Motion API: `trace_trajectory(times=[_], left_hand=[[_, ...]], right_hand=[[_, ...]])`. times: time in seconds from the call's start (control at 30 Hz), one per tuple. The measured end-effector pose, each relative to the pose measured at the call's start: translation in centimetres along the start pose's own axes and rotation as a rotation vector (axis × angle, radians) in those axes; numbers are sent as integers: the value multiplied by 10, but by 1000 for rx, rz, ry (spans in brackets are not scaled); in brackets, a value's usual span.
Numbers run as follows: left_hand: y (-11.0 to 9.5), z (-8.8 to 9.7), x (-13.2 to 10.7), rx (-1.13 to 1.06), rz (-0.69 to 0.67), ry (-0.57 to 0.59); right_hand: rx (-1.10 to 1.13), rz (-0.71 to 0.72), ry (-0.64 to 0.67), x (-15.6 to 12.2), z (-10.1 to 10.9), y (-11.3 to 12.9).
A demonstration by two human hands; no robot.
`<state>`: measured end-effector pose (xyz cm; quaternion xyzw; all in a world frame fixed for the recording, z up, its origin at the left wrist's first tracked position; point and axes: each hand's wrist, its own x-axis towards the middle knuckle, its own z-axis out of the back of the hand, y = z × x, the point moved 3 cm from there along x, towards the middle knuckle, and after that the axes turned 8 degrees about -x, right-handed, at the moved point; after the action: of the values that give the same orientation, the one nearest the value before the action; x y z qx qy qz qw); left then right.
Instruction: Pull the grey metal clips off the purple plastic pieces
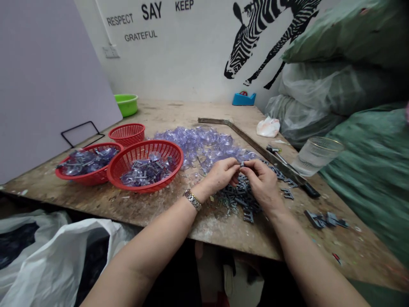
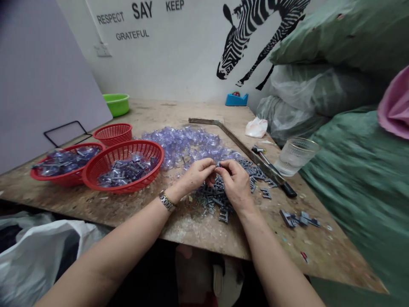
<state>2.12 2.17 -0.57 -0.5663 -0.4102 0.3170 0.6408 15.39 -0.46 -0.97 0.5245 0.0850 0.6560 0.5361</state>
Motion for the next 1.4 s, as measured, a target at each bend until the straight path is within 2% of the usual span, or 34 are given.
trace_trajectory(times=[0.17,0.4,0.67,0.8,1.2,1.4], left_hand=[[0,-2,-1,-96,27,43],[3,-2,2,-129,-13,59],[2,1,1,-74,-100,7],[2,4,1,-44,-116,-4],[1,2,-1,26,-44,15],[-1,1,-3,99,-89,-6]], right_hand=[[25,-12,-25,0,1,3],[86,-55,-51,-1,-1,2],[-4,80,-67,1,2,1],[-26,104,-43,1,2,3],[-17,14,29,-1,0,1],[-40,-21,12,-3,-1,3]])
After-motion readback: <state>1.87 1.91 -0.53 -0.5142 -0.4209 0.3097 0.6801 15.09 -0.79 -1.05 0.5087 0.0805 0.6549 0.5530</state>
